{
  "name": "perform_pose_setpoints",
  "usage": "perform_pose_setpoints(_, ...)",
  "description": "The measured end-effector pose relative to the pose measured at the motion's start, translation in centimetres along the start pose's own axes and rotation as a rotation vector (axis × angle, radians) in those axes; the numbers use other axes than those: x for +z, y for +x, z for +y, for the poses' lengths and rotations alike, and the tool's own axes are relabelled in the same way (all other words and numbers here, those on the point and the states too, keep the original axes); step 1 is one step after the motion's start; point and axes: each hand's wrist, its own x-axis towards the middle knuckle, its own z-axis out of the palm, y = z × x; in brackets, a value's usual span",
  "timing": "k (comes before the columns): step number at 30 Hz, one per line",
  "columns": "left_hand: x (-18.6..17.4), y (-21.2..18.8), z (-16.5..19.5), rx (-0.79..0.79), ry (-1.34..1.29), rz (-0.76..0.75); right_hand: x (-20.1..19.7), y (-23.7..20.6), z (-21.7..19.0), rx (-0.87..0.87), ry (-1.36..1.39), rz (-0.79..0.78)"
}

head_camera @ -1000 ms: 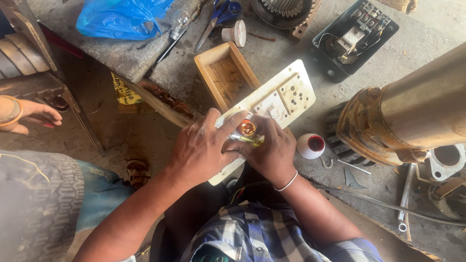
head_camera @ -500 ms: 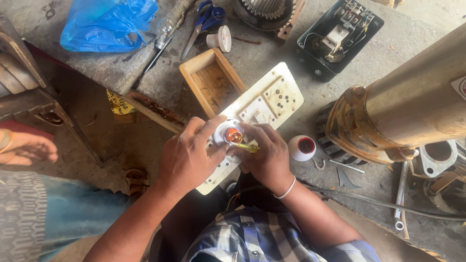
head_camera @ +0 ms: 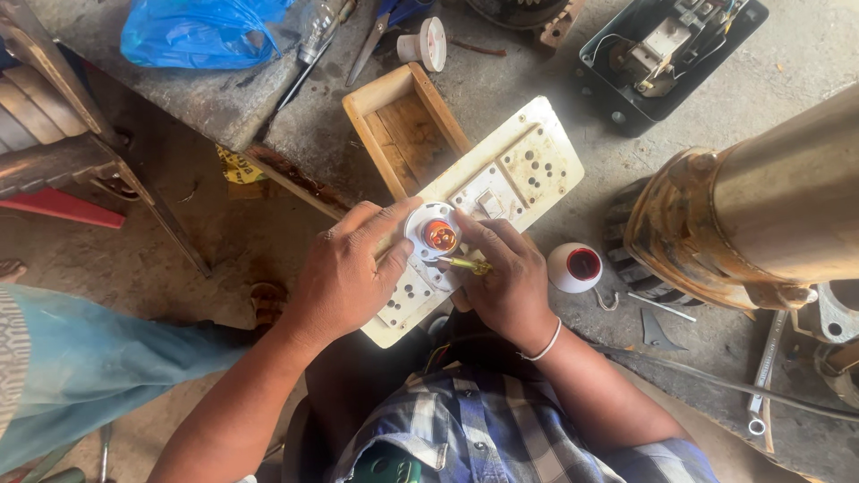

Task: The person sits at a workbench and uses a small stick to apply orange paste from a cup onto a round white holder, then mounts the holder onto a plastic switch board resting on their lap and presses it into place, finally picking small screws from the bench.

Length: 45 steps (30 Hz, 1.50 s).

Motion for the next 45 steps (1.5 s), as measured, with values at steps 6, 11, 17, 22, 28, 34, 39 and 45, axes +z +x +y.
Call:
perform_pose_setpoints(6, 0.1, 0.0, -0.4, 0.036, -0.042, 0.048, 0.5, 0.0, -0.5, 0.025, -0.012, 0.070)
perform_pose_setpoints(11, 0.2, -0.1, -0.5, -0.008, -0.063, 0.031, 0.8, 0.2, -0.7, 0.038, -0.056, 0.103)
perform_pose_setpoints(17, 0.5, -0.1, -0.3, 0.094, -0.034, 0.096, 1.1, 0.6, -0.6, 0.064, -0.070, 0.105)
perform_pose_setpoints(22, 0.3, 0.1, 0.2, -0.031, -0.053, 0.015, 1.1, 0.6, -0.6, 0.046, -0.028, 0.127)
perform_pose_setpoints(28, 0.3, -0.2, 0.0, 0.014, -0.046, 0.052, 0.1, 0.3, -0.8, 0.015, -0.036, 0.050)
perform_pose_setpoints(34, 0.1, 0.2, -0.4, 0.012, -0.048, 0.019, -2.5, 2.0, 0.3, 0.097, -0.063, -0.230)
perform_pose_setpoints(39, -0.1, 0.3, -0.1, -0.095, 0.012, -0.078, -5.0, 3.0, 0.3, 0.035, 0.037, -0.186)
perform_pose_setpoints(45, 0.0, 0.5, -0.1, -0.040, 0.089, -0.122, -4.5, 2.3, -0.8, -0.023, -0.039, -0.373)
